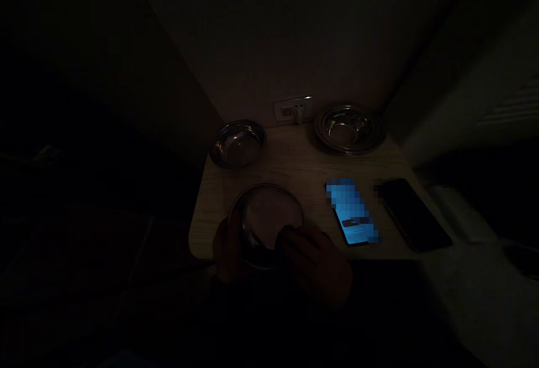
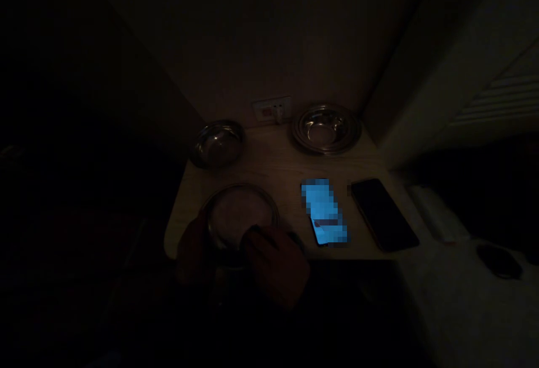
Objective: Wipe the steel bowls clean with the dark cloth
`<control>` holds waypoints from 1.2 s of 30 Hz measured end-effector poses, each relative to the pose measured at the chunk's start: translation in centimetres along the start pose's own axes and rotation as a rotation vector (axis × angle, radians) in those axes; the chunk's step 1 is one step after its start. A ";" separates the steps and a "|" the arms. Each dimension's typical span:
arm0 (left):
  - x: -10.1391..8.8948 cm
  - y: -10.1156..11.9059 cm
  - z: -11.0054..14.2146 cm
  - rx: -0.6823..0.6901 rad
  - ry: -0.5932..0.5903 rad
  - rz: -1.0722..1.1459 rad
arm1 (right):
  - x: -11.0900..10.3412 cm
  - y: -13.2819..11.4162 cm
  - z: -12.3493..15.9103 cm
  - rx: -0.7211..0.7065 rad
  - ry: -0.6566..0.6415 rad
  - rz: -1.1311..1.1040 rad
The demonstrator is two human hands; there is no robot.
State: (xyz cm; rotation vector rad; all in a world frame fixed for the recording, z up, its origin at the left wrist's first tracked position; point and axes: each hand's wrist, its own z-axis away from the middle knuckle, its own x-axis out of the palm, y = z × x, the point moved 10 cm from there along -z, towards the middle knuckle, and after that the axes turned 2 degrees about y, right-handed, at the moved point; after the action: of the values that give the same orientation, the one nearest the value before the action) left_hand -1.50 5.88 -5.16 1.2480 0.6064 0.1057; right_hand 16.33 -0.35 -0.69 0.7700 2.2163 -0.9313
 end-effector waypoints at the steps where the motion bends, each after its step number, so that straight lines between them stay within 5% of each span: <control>1: 0.0 0.0 0.1 -0.016 0.001 -0.017 | 0.0 -0.3 -0.3 0.000 0.015 -0.006; 7: 0.2 -1.4 0.7 -0.145 -0.021 -0.047 | 0.6 -1.6 -1.8 0.028 0.056 -0.009; 22: 0.2 0.0 2.3 -0.068 0.024 0.039 | 0.1 -0.4 -4.4 0.042 0.102 -0.050; 36: 0.3 -1.5 2.5 -0.114 0.040 0.038 | -0.2 -0.5 -4.2 -0.002 0.130 -0.058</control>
State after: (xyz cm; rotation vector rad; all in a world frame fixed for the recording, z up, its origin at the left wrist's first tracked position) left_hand -0.41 3.31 -6.15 1.1494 0.6028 0.1946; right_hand 14.81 2.51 2.07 0.7896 2.3627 -0.9302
